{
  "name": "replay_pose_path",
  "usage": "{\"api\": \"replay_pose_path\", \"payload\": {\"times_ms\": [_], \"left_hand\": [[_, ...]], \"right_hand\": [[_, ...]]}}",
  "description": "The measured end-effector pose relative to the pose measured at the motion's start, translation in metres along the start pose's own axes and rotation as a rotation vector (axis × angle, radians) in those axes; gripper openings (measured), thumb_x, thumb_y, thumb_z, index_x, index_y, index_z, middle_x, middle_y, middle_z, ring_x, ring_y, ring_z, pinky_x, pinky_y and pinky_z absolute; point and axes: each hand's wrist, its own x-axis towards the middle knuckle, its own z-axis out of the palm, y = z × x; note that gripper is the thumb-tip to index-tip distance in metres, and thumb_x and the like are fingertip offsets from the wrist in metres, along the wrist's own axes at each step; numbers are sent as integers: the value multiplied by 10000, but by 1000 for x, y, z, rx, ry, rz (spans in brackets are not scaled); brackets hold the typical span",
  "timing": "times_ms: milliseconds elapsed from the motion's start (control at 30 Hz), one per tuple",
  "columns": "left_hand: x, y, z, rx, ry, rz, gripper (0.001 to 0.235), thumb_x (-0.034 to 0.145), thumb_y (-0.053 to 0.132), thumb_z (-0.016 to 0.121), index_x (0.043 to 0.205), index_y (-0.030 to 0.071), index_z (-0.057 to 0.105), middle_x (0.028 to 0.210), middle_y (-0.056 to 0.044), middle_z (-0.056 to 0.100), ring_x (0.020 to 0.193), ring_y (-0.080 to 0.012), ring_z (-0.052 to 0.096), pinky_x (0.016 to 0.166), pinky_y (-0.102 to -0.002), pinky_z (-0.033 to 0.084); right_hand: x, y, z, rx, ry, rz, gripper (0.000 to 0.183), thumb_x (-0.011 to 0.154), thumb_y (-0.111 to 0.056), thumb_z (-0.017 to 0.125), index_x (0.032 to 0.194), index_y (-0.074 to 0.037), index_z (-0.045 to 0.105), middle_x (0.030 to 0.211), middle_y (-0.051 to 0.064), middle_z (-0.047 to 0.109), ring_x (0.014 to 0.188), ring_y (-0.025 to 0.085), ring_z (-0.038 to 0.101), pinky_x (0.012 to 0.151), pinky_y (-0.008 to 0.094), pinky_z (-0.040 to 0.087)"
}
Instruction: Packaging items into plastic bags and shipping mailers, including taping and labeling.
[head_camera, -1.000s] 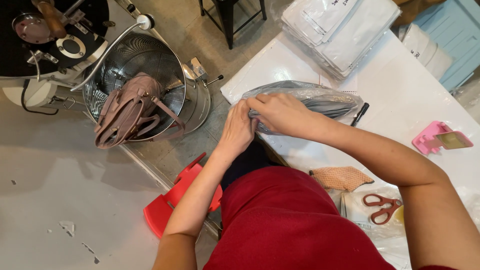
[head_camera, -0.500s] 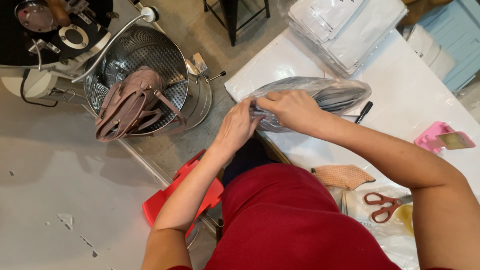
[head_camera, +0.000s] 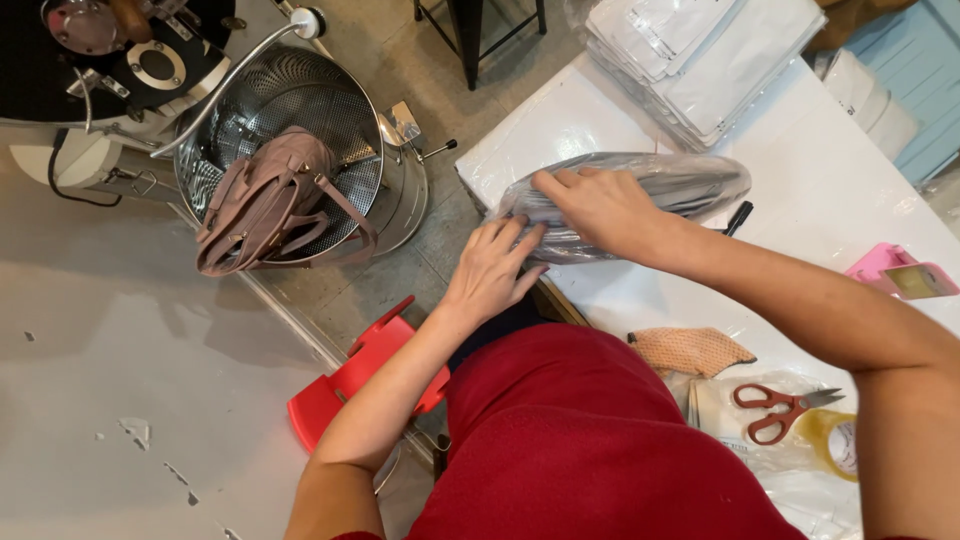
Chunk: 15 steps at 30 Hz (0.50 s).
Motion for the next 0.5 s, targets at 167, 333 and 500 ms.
{"api": "replay_pose_path", "payload": {"times_ms": [167,333,500], "left_hand": [[7,11,2,67,-60,-47,597,798,359,788,1342,207,594,1182,-71,582,1090,-276,573,914,-412,452],[-2,17,7,12,4,-51,519,806,326,787,1285,201,629,1086,-98,540,1040,-322,549,880,-438,440],[0,20,9,78,-24,-90,491,837,307,746,1306,218,631,1134,-120,553,1088,-320,561,905,-426,443]], "right_hand": [[-10,3,20,-165,169,15,584,861,-155,695,1408,-217,497,933,-47,649,891,191,697,621,373,616],[-12,-1,31,-278,271,-107,534,801,-234,729,1302,-218,546,903,-69,636,841,157,684,635,311,597],[-13,13,26,-193,210,-129,753,650,-203,842,1337,-212,533,917,-39,636,840,201,694,673,356,614]]}}
